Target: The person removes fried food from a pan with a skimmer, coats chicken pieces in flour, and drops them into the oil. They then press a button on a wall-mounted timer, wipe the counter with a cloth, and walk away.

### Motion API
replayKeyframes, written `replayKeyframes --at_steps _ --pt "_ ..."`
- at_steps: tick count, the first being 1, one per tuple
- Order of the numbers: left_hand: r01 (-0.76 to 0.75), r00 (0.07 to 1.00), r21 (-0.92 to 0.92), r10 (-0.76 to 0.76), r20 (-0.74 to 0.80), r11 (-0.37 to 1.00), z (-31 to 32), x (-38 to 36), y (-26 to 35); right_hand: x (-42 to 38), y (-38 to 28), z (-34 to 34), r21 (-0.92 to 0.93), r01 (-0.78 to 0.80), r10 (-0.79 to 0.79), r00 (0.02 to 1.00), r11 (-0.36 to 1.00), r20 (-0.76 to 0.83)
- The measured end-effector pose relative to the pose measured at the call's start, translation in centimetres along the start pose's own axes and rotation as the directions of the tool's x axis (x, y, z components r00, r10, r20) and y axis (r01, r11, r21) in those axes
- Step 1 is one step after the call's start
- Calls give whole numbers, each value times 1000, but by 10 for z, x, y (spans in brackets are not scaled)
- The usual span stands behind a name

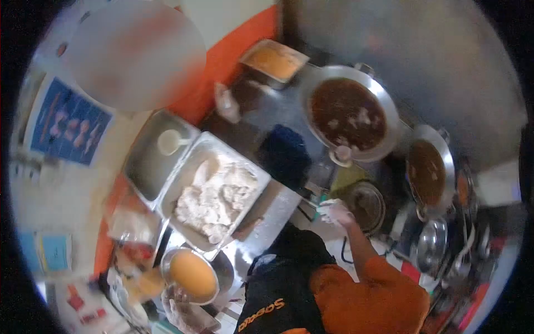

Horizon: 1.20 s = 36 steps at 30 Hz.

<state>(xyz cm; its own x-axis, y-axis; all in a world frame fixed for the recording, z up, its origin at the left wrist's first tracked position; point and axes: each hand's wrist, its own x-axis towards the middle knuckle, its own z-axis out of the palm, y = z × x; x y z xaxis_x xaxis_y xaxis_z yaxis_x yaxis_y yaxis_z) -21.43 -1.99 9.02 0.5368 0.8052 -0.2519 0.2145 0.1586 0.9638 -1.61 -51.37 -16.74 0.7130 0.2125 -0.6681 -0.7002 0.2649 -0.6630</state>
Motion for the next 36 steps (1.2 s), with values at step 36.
replayKeyframes --at_steps 36 --pt "-567 709 -17 498 499 824 158 140 -69 -254 108 1 -386 241 -448 604 891 -659"
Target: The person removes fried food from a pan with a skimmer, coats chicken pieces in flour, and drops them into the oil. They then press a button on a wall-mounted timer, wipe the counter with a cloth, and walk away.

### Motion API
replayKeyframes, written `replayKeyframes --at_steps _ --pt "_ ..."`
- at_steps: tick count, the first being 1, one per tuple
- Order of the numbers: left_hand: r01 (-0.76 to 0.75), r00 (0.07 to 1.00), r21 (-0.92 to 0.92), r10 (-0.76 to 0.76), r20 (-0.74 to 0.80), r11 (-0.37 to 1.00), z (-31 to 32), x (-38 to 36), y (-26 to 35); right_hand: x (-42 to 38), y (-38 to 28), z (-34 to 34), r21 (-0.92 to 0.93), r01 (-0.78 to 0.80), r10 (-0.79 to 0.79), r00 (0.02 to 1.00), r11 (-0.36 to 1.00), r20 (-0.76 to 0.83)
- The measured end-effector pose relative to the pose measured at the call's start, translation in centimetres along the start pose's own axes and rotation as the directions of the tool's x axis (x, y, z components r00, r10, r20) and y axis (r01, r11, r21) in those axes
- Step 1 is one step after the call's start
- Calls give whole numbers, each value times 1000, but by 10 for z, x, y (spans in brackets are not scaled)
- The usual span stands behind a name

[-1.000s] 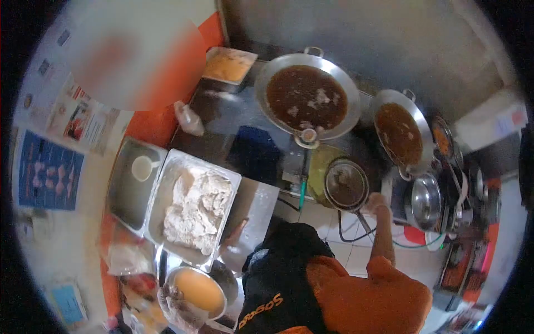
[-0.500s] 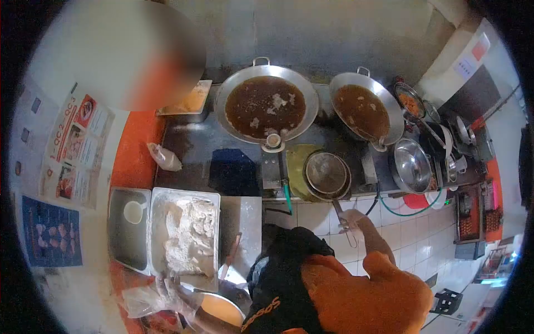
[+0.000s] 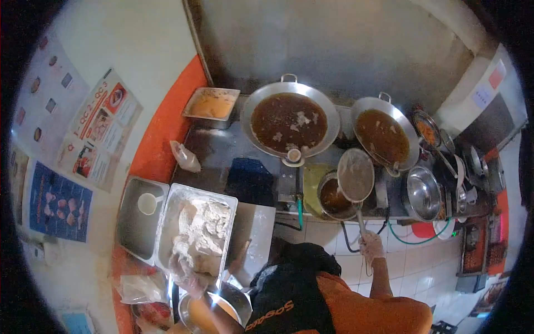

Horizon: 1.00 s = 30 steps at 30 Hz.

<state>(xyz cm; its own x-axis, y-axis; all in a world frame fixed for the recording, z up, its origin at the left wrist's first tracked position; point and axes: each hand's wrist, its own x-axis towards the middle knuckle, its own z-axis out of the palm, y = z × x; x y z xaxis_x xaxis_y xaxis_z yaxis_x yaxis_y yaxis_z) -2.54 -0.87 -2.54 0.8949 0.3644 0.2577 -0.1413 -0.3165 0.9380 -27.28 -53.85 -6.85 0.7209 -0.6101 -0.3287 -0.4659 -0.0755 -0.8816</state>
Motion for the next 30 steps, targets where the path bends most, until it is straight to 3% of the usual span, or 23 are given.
replayKeyframes --at_steps 1,2,3,5,7,9,10,12,13,15,19,21,23,26,27,30 --pt "-32 999 30 32 3 999 -1 -2 -12 14 -13 1 -251 203 -217 976 946 -30" --pt "-65 998 60 65 8 996 1 0 -6 28 -26 2 -506 338 -423 904 793 -58" --pt "31 999 0 -31 -40 1000 6 -6 1 51 -43 2 -882 437 -753 637 178 163" --pt "3 999 37 -2 -46 999 11 -6 12 98 -87 4 -888 318 -573 816 333 78" --pt "2 999 124 3 -38 992 7 -3 7 208 -75 -6 -829 205 -458 886 521 -69" --pt "-16 999 154 22 -38 988 6 -5 3 215 -184 20 -987 159 -298 941 -30 161" --pt "-27 999 169 33 -38 985 7 -4 3 235 -206 27 -990 132 -272 952 -43 139" --pt "2 1000 225 4 -27 974 7 -5 10 280 -208 32 -993 118 -380 917 -23 118" --pt "16 1000 253 -10 -25 967 9 -5 13 328 -181 27 -991 135 -507 855 12 111" --pt "-13 999 148 19 -40 989 12 -7 14 337 -217 38 -963 129 -573 782 -235 245" --pt "-8 998 102 14 -58 995 13 -5 17 377 -220 51 -978 149 -346 918 -147 192" --pt "-8 999 132 15 -53 991 15 -4 22 369 -211 55 -882 208 -351 860 -422 371" --pt "-2 999 190 10 -39 982 14 -1 22 307 -264 77 -934 259 -208 927 -246 312" --pt "17 999 192 -7 -49 981 17 -1 26 345 -226 87 -899 333 -162 907 -284 388" --pt "23 999 202 -14 -48 979 15 -2 20 412 -168 90 -913 321 -190 909 -251 371" --pt "49 994 161 -33 -101 986 14 -3 4 413 -177 108 -886 400 -74 901 -233 427"
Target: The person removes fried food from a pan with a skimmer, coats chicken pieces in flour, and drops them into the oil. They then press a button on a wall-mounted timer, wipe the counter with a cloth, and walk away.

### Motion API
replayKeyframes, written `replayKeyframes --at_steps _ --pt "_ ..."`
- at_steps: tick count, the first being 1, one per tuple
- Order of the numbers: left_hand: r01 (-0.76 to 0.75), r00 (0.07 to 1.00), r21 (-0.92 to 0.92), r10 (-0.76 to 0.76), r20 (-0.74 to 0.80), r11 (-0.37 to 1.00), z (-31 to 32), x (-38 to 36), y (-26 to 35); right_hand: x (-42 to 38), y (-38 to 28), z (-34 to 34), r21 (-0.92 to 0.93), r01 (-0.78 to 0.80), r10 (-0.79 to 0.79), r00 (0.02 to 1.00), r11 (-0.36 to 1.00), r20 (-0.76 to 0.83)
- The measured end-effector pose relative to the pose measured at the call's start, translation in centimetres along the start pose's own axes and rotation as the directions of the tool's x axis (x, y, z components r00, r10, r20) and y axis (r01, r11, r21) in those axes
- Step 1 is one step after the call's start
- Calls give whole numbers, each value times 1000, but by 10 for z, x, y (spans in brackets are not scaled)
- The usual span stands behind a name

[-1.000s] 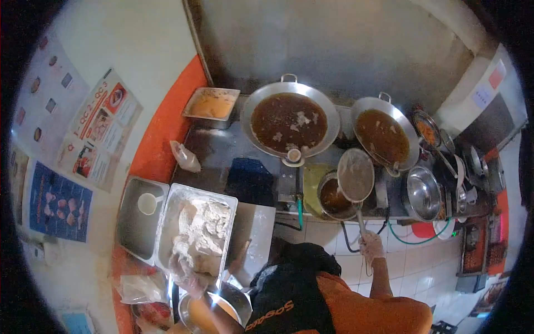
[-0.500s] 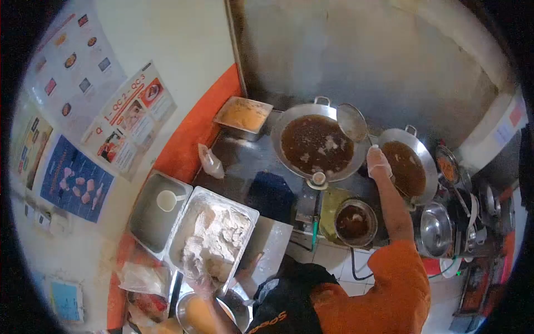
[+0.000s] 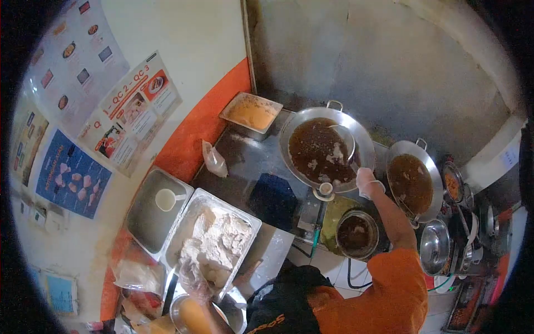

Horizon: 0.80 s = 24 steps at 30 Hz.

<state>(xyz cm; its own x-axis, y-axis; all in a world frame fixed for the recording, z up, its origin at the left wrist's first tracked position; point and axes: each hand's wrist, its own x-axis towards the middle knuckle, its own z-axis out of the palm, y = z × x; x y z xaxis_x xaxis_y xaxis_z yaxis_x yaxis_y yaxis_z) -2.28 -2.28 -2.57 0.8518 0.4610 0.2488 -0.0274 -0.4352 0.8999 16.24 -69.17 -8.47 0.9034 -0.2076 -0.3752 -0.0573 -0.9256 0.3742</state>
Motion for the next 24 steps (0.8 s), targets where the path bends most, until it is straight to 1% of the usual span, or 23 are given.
replayKeyframes --at_steps 1,2,3,4,6,7,8,9,10,12,15,17,19,20,21,22,23,24 --pt "20 1000 -16 -20 1 1000 -1 0 -7 -4 -4 -1 -100 86 -92 995 991 -50" --pt "19 1000 19 -19 4 1000 -1 0 -4 -7 -7 0 -208 159 -182 978 965 -99" --pt "17 1000 53 -17 6 998 -2 0 2 -24 -20 -34 -321 230 -236 972 919 21" --pt "15 1000 86 -16 9 996 -2 0 5 -34 -26 -54 -419 307 -270 951 854 147" --pt "41 999 26 -42 21 999 -3 1 -3 -10 -23 -18 -179 261 -283 954 948 -105" --pt "55 998 -4 -54 28 999 -4 1 -8 22 -19 25 32 230 -217 949 973 -228" --pt "36 999 -7 -36 29 999 -4 1 -11 39 -15 46 245 213 -125 934 946 -333" --pt "18 999 -11 -17 29 1000 -4 1 -13 33 -17 36 174 259 -188 919 950 -347" --pt "0 1000 -12 1 30 1000 -4 1 -13 35 -16 40 123 339 -270 883 933 -385" --pt "-22 999 21 21 38 1000 -5 0 -12 41 -16 51 16 484 -428 786 875 -446" --pt "-15 999 49 13 44 999 -4 0 -4 5 -29 -1 85 440 -372 834 894 -407" --pt "11 999 49 -14 46 999 -5 0 -4 10 -30 6 436 382 -260 913 815 -313" --pt "45 998 37 -47 48 998 -5 0 -11 9 -29 4 396 410 -302 902 821 -307" --pt "38 998 24 -39 45 999 -5 -1 -13 4 -25 -2 180 471 -394 853 863 -343" --pt "31 999 11 -31 42 999 -5 -1 -14 1 -24 -8 -46 506 -488 798 861 -355" --pt "24 999 -1 -24 40 1000 -4 -1 -12 3 -23 -3 130 508 -433 821 852 -371" --pt "-12 1000 -3 12 14 1000 -3 0 -9 3 -23 3 301 497 -377 846 814 -377" --pt "-48 999 -4 48 -12 999 0 1 -6 4 -21 7 292 501 -377 840 815 -389"
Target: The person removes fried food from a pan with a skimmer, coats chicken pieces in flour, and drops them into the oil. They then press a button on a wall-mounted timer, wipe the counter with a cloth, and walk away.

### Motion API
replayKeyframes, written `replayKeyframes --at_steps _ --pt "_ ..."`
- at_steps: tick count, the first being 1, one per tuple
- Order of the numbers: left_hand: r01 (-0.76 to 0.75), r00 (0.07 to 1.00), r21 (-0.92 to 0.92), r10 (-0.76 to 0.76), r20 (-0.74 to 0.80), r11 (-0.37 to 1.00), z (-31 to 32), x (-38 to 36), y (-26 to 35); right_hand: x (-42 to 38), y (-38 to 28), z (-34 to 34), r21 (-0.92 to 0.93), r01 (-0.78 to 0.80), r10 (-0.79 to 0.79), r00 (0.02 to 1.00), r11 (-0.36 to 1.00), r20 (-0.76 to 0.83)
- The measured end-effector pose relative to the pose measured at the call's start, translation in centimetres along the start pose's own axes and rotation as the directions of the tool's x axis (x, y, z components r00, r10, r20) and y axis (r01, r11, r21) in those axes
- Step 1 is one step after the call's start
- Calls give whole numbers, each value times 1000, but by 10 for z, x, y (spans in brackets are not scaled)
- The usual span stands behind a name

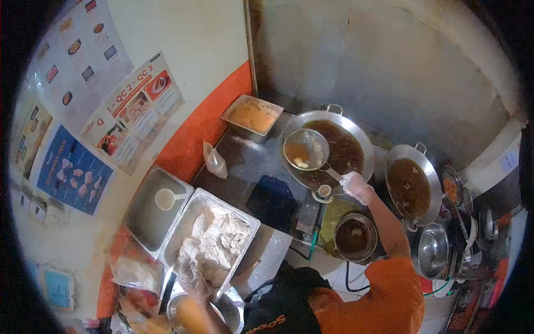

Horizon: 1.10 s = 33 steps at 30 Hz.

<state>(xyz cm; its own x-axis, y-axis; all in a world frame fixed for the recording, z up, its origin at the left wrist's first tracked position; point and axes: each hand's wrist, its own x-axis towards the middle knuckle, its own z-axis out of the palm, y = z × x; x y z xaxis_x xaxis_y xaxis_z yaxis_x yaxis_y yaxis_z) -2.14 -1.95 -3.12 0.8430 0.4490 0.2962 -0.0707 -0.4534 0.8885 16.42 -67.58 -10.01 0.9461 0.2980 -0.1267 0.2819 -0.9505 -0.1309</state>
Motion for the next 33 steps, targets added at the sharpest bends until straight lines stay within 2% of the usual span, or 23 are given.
replayKeyframes --at_steps 1,3,6,7,9,12,13,16,20,22,24,26,30,32,33 --pt "-34 999 0 34 -26 999 1 0 3 -2 -2 -2 -8 6 -6 1000 1000 -12" --pt "-22 1000 30 23 -18 999 1 -1 5 -14 -19 -30 -363 139 -146 989 921 8" --pt "15 1000 21 -15 -14 1000 0 -1 -1 -17 -5 -16 -370 148 -170 985 917 -27" --pt "32 999 7 -32 -14 999 1 -1 -4 -15 2 -8 -282 -9 -21 995 959 -100" --pt "57 997 -4 -57 54 998 -2 -1 13 -15 11 4 -70 -310 291 936 948 -196" --pt "67 995 -3 -66 73 998 -4 -1 6 -19 14 -16 -145 -316 282 935 937 -215" --pt "66 996 0 -65 66 998 -4 -1 5 -21 4 -30 -167 -402 379 913 900 -150" --pt "80 995 -36 -77 68 996 -4 -3 5 -23 11 -36 -12 -473 445 839 881 -313" --pt "122 989 -77 -115 91 990 -2 -1 10 -29 24 -34 71 -508 507 820 858 -265" --pt "138 986 -62 -131 102 989 -2 -1 11 -39 26 -31 257 -497 555 791 829 -259" --pt "156 984 -87 -148 101 984 -2 -2 17 -42 24 -29 315 -516 597 750 797 -283" --pt "157 984 -72 -150 92 985 -1 -2 20 -42 5 -43 251 -578 630 694 777 -350" --pt "126 989 37 -128 69 991 1 -1 24 -47 24 -40 17 -552 522 779 834 -348" --pt "113 991 53 -117 62 992 1 -1 24 -49 15 -48 -10 -535 499 794 845 -348" --pt "109 992 43 -111 60 993 1 -1 19 -48 16 -47 19 -570 539 765 821 -353"
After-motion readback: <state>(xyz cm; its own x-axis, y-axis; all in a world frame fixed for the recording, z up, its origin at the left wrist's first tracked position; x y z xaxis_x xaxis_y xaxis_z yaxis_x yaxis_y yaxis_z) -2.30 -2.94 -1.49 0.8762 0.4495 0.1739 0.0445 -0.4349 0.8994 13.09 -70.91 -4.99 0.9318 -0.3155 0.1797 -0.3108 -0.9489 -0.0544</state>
